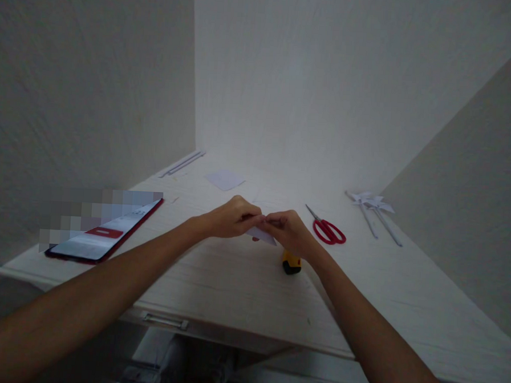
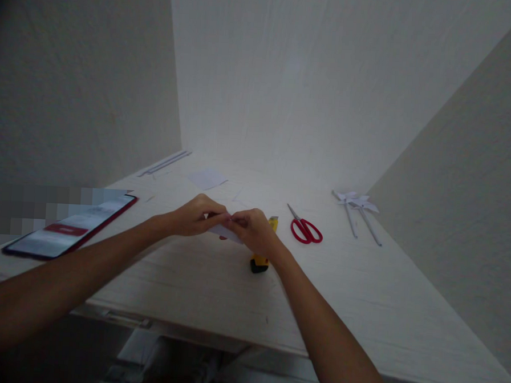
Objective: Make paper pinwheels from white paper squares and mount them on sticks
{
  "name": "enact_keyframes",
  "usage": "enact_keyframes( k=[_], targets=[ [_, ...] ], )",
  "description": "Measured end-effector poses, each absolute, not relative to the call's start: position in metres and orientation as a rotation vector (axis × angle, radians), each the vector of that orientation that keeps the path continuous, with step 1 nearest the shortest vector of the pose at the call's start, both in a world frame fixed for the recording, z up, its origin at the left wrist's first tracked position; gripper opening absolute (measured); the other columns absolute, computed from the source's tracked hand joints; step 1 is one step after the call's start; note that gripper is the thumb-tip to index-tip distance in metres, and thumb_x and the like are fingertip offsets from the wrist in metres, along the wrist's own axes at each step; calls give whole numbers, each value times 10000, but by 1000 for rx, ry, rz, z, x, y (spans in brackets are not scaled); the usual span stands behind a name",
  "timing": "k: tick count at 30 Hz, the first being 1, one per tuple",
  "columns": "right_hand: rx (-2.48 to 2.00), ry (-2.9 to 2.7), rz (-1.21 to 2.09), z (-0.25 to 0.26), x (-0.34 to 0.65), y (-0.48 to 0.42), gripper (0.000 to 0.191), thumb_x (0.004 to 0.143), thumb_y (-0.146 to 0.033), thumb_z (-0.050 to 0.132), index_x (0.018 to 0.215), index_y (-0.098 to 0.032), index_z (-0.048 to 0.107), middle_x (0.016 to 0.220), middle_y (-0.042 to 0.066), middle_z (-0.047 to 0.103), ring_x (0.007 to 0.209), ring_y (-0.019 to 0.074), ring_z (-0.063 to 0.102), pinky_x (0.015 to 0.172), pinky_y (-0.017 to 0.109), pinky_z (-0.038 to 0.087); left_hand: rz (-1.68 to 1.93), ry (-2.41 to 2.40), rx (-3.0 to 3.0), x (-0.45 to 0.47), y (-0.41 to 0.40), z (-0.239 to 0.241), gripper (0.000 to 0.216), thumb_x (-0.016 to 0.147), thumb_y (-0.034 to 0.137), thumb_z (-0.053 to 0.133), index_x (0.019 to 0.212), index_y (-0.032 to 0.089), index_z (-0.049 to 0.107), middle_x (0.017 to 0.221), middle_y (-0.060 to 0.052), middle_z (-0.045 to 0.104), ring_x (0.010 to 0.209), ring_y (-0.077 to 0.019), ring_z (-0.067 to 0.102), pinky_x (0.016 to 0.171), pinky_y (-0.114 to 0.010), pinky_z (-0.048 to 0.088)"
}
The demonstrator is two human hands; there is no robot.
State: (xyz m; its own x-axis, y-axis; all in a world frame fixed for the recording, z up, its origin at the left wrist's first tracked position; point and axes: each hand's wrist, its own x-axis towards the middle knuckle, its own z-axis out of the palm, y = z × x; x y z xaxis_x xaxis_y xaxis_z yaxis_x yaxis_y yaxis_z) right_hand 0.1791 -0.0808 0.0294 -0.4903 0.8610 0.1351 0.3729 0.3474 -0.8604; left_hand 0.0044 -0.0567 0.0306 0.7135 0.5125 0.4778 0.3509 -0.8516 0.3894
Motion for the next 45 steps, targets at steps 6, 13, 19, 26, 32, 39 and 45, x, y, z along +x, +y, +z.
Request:
enact_keyframes(
  k=[6, 13, 19, 26, 32, 39, 45],
  targets=[
    [-1092, -2015, 1136, 37, 181, -82, 251, 757, -342, 542, 684, -125, 647, 632, 60, 668, 481, 92, 536, 438, 201, 346, 728, 695, 2133, 9, -61, 30, 316, 851, 324, 386, 688, 111, 552, 558, -28, 621, 356, -54, 478, 333, -133, 339],
    [-1014, -2008, 1342, 37, 183, -81, 266, 789, -347, 518, 702, -114, 611, 619, 64, 671, 475, 82, 542, 478, 206, 401, 573, 842, 2024, 8, -62, 37, 382, 851, 384, 377, 666, 106, 563, 413, 24, 514, 232, -40, 350, 234, -132, 222],
    [-1010, -2031, 1502, 37, 185, -81, 251, 794, -314, 516, 622, -131, 530, 524, 21, 633, 403, 57, 502, 416, 177, 381, 596, 899, 2066, 3, -59, 41, 395, 838, 410, 410, 584, 124, 507, 331, 54, 409, 254, -31, 321, 273, -114, 219],
    [-1015, -2068, 1595, 41, 188, -84, 174, 764, -271, 550, 668, -129, 521, 522, -4, 602, 434, 72, 541, 456, 197, 428, 609, 850, 2111, -2, -51, 39, 408, 821, 432, 440, 558, 123, 495, 360, 49, 401, 286, -33, 357, 290, -116, 240],
    [-1050, -2131, 1454, 42, 188, -85, 194, 783, -243, 511, 619, -142, 484, 457, -57, 482, 380, 49, 467, 385, 176, 339, 663, 896, 2079, -4, -49, 39, 410, 821, 433, 437, 552, 128, 485, 364, 43, 412, 288, -36, 359, 290, -123, 239],
    [-1110, -2272, 1473, 46, 199, -80, 258, 813, -264, 448, 581, -151, 455, 491, -24, 506, 438, 77, 512, 433, 203, 394, 820, 939, 1816, -15, -38, 38, 373, 808, 418, 489, 569, 132, 507, 326, 58, 374, 242, -25, 273, 269, -143, 147],
    [-917, -2090, 698, 41, 195, -74, 297, 748, -169, 546, 1042, -190, 507, 943, 57, 554, 672, 86, 527, 556, 218, 436, 623, 812, 1447, -12, -41, 38, 339, 784, 388, 551, 554, 151, 475, 297, 76, 327, 204, -28, 221, 240, -153, 89]
  ],
)
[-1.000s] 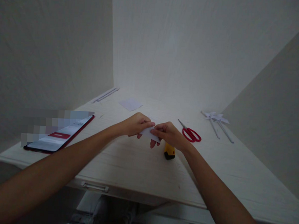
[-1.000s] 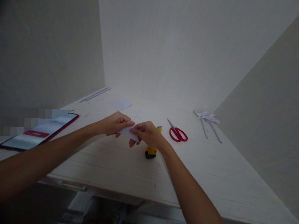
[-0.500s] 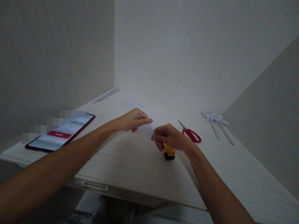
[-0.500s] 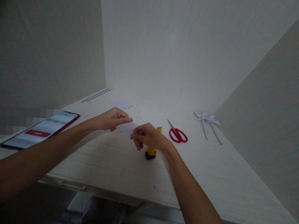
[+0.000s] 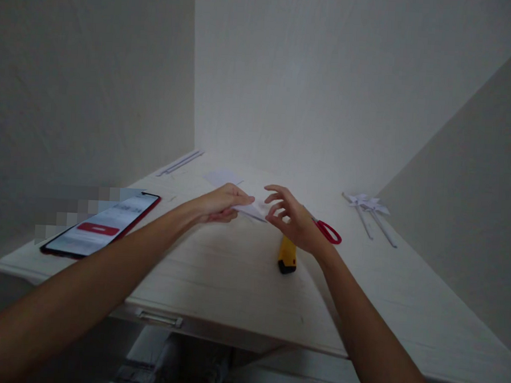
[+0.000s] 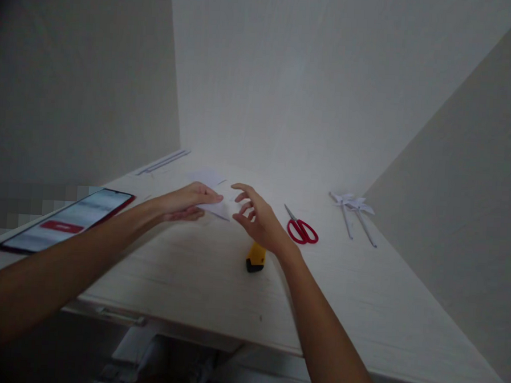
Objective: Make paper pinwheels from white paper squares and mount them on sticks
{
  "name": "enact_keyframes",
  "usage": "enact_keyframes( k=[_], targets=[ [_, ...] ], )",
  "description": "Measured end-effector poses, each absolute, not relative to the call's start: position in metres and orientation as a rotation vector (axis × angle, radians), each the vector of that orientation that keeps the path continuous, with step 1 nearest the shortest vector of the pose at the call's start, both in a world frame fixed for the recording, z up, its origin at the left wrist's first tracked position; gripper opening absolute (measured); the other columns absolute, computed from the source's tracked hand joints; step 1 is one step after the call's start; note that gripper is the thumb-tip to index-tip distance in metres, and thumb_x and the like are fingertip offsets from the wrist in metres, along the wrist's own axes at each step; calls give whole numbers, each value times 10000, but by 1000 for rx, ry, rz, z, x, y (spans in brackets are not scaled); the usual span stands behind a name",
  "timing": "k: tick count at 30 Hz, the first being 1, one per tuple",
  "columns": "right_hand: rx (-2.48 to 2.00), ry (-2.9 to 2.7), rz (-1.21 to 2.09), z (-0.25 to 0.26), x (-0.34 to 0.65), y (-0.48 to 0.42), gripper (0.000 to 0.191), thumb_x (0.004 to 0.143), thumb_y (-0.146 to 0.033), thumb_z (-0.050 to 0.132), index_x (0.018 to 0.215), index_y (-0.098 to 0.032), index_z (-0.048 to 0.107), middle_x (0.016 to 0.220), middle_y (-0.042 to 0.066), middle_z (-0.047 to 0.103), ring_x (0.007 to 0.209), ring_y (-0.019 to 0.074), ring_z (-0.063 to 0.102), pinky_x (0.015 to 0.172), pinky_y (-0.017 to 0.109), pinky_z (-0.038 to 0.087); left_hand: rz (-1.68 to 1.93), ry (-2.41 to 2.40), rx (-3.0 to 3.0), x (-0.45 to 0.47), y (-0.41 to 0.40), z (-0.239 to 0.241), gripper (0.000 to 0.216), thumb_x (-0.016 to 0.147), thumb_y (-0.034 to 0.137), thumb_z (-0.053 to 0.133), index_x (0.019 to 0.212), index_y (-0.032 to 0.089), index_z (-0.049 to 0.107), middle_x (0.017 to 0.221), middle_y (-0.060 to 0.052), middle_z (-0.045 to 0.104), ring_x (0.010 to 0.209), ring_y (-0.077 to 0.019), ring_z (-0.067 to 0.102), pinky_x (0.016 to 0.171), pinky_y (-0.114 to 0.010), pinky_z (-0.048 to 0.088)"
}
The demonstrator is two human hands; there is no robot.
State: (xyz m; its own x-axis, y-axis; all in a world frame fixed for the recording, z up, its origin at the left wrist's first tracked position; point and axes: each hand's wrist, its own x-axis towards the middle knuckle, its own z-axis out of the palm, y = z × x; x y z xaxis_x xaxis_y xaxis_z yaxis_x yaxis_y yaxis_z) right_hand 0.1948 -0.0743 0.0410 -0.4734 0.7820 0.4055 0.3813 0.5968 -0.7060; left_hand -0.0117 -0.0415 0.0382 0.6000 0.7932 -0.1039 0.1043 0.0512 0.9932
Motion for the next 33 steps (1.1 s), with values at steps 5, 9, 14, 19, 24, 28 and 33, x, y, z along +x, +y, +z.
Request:
enact_keyframes(
  k=[5, 9, 14, 19, 24, 28, 33],
  targets=[
    [-748, -2149, 429, 33, 184, -75, 73, 749, -181, 564, 794, -189, 621, 892, 38, 529, 621, 76, 446, 510, 215, 370, 462, 721, 1315, 3, -49, 34, 277, 791, 385, 546, 675, 134, 554, 309, 91, 311, 201, -27, 200, 235, -146, 97],
    [-921, -1803, 671, 33, 183, -74, 146, 732, -272, 592, 639, -163, 566, 617, -6, 502, 521, 75, 420, 487, 231, 338, 557, 652, 1287, 5, -45, 33, 583, 846, 574, 258, 865, 90, 582, 492, -58, 587, 332, -108, 501, 284, -169, 267],
    [-1061, -1562, 955, 34, 183, -72, 252, 694, -327, 615, 541, -163, 501, 452, -38, 458, 429, 65, 371, 445, 235, 288, 774, 540, 1336, 8, -42, 31, 713, 784, 674, 226, 953, 61, 550, 925, -225, 641, 656, -232, 654, 433, -237, 449],
    [-1018, -1510, 1072, 33, 181, -72, 238, 697, -323, 599, 544, -150, 538, 463, -25, 494, 424, 62, 386, 435, 230, 289, 879, 526, 1555, 17, -50, 27, 407, 724, 383, 624, 904, 24, 555, 856, -187, 663, 622, -185, 654, 546, -270, 515],
    [-1029, -1512, 1063, 33, 180, -73, 233, 690, -290, 610, 520, -149, 535, 444, -31, 484, 419, 59, 385, 432, 228, 282, 917, 553, 1521, 19, -52, 24, 389, 800, 375, 531, 803, -7, 600, 690, -163, 676, 620, -182, 660, 593, -277, 534],
    [-1006, -1502, 1100, 31, 182, -72, 234, 702, -304, 601, 539, -150, 534, 457, -30, 490, 427, 60, 385, 438, 228, 283, 922, 586, 1514, 18, -51, 24, 413, 832, 366, 479, 768, -16, 623, 664, -160, 677, 593, -175, 660, 585, -271, 537],
    [-1004, -1499, 1109, 30, 181, -71, 227, 701, -314, 604, 568, -149, 522, 470, -37, 484, 442, 57, 391, 447, 224, 292, 945, 641, 1596, 18, -51, 24, 439, 842, 380, 447, 705, 12, 643, 570, -117, 659, 492, -144, 627, 506, -239, 513]
  ],
)
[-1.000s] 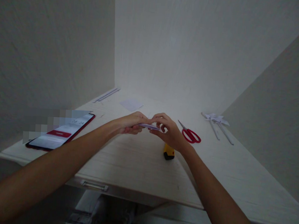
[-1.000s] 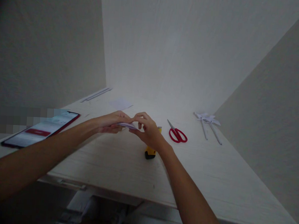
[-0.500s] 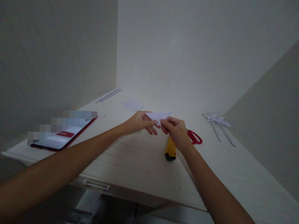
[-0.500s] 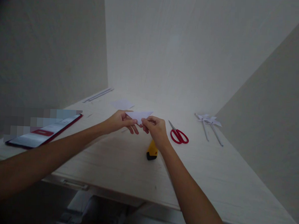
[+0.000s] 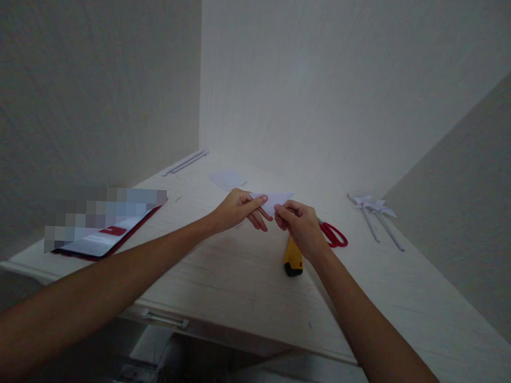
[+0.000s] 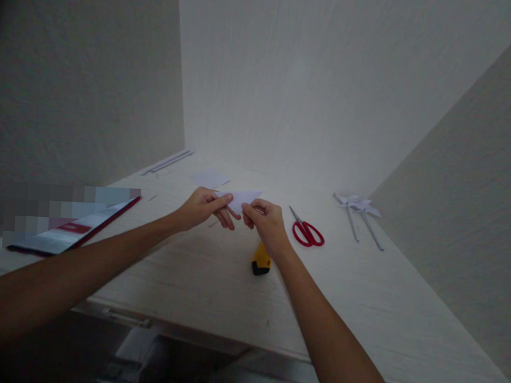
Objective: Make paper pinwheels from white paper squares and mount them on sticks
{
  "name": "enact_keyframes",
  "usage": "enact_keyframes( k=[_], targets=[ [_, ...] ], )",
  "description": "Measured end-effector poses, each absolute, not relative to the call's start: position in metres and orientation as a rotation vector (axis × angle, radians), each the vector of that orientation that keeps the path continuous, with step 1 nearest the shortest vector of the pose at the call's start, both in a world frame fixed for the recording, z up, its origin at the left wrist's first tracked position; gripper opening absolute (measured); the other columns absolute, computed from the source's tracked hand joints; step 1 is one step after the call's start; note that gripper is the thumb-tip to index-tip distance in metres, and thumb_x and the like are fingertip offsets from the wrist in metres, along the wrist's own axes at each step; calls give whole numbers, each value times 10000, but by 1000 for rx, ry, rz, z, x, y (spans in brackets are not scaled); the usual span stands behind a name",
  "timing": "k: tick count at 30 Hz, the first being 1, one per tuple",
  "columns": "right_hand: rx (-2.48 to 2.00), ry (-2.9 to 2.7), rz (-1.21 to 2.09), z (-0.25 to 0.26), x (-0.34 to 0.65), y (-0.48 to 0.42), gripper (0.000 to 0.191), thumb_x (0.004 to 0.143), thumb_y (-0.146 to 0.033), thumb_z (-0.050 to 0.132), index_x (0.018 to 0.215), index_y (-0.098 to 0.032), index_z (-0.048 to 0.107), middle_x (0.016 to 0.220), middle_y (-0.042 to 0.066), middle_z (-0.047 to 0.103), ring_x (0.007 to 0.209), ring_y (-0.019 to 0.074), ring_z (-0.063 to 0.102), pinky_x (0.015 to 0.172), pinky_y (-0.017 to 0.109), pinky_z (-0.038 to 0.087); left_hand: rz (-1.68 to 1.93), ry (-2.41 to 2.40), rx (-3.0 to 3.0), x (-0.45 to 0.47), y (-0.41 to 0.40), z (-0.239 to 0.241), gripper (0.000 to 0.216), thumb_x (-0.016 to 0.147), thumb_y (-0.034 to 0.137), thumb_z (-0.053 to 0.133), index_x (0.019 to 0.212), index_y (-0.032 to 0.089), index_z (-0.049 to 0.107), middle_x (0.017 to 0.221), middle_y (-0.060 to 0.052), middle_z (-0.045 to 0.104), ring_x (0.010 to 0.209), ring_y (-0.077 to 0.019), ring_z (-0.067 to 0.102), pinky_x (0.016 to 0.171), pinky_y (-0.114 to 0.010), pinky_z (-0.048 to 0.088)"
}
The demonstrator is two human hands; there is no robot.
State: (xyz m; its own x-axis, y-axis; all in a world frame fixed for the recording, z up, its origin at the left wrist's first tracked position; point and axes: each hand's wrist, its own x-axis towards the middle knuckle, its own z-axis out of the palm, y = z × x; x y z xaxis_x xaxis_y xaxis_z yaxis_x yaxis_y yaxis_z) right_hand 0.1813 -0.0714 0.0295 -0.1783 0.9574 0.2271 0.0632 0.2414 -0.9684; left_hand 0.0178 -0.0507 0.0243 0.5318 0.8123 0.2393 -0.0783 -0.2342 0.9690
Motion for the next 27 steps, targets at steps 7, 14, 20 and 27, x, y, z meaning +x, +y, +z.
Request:
enact_keyframes(
  k=[7, 14, 20, 27],
  targets=[
    [-1054, -1605, 1288, 29, 175, -76, 237, 685, -361, 622, 627, -133, 593, 511, -7, 557, 433, 69, 464, 408, 218, 316, 1054, 829, 1802, 18, -57, 24, 492, 848, 401, 412, 485, 99, 549, 355, 9, 492, 322, -53, 434, 363, -162, 329],
    [-966, -1564, 1371, 29, 174, -78, 223, 687, -335, 637, 627, -120, 633, 511, 2, 572, 415, 54, 443, 399, 207, 290, 1194, 813, 1849, 17, -59, 28, 511, 833, 409, 434, 417, 115, 469, 361, 31, 411, 370, -38, 376, 408, -171, 294],
    [-912, -1601, 1394, 22, 169, -80, 241, 706, -343, 624, 611, -123, 645, 512, 10, 562, 431, 57, 417, 408, 214, 282, 922, 474, 1707, 28, -62, 20, 412, 807, 457, 459, 833, 68, 593, 587, -51, 600, 518, -101, 560, 429, -179, 356],
    [-940, -1690, 1287, 25, 173, -79, 297, 739, -395, 569, 637, -126, 643, 550, 18, 583, 424, 65, 441, 399, 222, 296, 917, 494, 1703, 30, -58, 14, 413, 876, 411, 308, 878, 84, 560, 526, 0, 519, 571, -120, 574, 527, -216, 420]
  ],
)
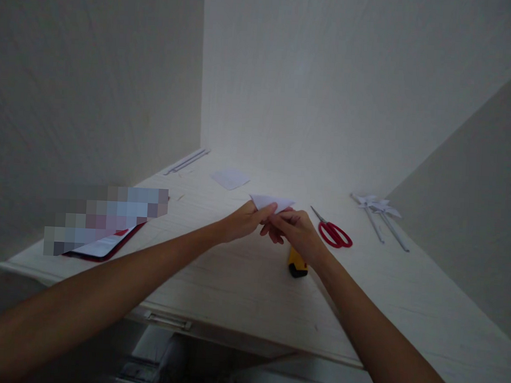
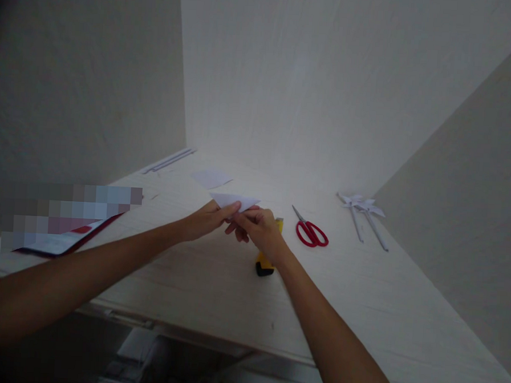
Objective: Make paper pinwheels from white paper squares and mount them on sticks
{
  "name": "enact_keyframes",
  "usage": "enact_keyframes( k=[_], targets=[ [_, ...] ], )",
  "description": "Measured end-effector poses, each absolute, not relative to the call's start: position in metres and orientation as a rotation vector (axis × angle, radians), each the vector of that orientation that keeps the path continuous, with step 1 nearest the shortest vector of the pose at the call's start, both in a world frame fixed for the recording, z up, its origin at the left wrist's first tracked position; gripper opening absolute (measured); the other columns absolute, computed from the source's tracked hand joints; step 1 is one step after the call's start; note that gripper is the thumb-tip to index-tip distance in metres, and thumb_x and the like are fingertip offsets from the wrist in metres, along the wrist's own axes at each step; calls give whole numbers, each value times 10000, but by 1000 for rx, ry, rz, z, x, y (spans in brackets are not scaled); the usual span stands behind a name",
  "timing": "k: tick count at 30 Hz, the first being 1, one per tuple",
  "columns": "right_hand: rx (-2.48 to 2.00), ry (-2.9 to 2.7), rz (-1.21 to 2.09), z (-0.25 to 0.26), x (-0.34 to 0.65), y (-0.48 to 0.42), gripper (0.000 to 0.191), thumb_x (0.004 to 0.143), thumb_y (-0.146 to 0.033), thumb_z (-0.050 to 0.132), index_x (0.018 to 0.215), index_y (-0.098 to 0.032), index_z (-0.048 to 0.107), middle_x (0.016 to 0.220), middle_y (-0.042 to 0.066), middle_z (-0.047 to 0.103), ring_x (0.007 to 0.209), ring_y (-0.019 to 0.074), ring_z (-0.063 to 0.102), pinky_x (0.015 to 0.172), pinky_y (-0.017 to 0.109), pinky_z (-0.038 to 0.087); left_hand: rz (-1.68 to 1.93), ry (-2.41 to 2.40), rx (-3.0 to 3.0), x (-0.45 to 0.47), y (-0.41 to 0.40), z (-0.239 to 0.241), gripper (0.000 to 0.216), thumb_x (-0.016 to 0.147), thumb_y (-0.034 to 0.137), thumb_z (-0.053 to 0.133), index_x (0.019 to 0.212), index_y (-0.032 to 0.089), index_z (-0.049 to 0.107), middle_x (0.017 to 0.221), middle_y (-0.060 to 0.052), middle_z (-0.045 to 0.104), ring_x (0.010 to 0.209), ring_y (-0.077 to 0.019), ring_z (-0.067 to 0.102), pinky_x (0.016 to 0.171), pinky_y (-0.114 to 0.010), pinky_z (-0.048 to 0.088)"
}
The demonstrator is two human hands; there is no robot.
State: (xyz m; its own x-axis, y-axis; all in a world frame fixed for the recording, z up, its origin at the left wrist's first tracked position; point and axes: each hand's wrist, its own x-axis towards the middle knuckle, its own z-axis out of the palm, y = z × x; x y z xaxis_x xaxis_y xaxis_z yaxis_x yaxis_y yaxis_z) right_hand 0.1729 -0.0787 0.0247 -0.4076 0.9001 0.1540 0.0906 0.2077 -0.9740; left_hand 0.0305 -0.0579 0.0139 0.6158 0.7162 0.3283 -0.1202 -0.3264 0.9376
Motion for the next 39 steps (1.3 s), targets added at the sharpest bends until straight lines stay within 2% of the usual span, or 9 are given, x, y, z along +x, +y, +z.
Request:
enact_keyframes(
  k=[3, 6, 9, 13, 19, 26, 31, 36, 39],
  targets=[
    [-1072, -1622, 1059, 30, 179, -76, 305, 730, -413, 575, 604, -135, 590, 484, -19, 512, 391, 48, 375, 386, 219, 251, 1126, 611, 1828, 28, -54, 17, 316, 860, 346, 358, 719, 119, 526, 627, 3, 505, 619, -90, 502, 593, -209, 412],
    [-1088, -1500, 943, 32, 180, -73, 263, 631, -375, 678, 641, -157, 531, 502, -44, 496, 434, 48, 394, 414, 205, 262, 1115, 684, 1878, 25, -52, 19, 318, 863, 338, 350, 683, 124, 502, 579, 31, 422, 532, -68, 402, 503, -185, 351],
    [-1010, -1500, 1057, 31, 178, -74, 262, 626, -350, 686, 737, -167, 535, 587, -24, 561, 498, 62, 452, 460, 207, 305, 952, 581, 1885, 22, -52, 16, 344, 874, 349, 322, 717, 115, 519, 526, 48, 377, 462, -55, 351, 430, -171, 292],
    [-931, -1523, 1212, 27, 176, -76, 239, 675, -337, 652, 624, -159, 500, 563, -17, 562, 448, 49, 414, 444, 212, 288, 860, 515, 1901, 18, -50, 12, 353, 865, 377, 358, 707, 112, 529, 496, 48, 396, 420, -42, 339, 394, -158, 265],
    [-903, -1551, 1224, 30, 177, -77, 244, 662, -308, 667, 574, -152, 501, 556, -26, 575, 421, 60, 489, 469, 222, 379, 728, 482, 1851, 10, -46, 16, 351, 838, 401, 427, 748, 89, 559, 432, 56, 411, 334, -29, 322, 326, -144, 220],
    [-943, -1691, 1227, 36, 190, -72, 252, 726, -362, 590, 694, -113, 614, 592, 40, 647, 563, 157, 642, 619, 289, 476, 610, 480, 1694, -2, -45, 29, 328, 804, 383, 501, 866, 66, 555, 467, 18, 525, 298, -44, 384, 279, -138, 222],
    [-1097, -1442, 882, 41, 213, -58, 273, 695, -396, 603, 631, -134, 559, 463, 2, 580, 399, 131, 569, 481, 259, 431, 587, 522, 1596, -13, -38, 35, 318, 770, 380, 556, 787, 64, 583, 402, 15, 501, 269, -46, 361, 256, -141, 192],
    [-1034, -1689, 860, 37, 186, -68, 300, 772, -415, 493, 748, -136, 600, 639, 44, 637, 570, 120, 582, 541, 240, 417, 247, 552, 1583, -8, -39, 33, 293, 773, 361, 539, 749, 75, 599, 404, -2, 501, 280, -74, 384, 254, -158, 188],
    [-1076, -1841, 827, 30, 170, -79, 244, 731, -377, 546, 690, -146, 610, 589, 11, 583, 506, 96, 484, 477, 223, 357, 112, 511, 1614, -3, -45, 30, 380, 804, 443, 475, 732, 92, 603, 412, -8, 495, 284, -83, 397, 261, -166, 200]
  ],
)
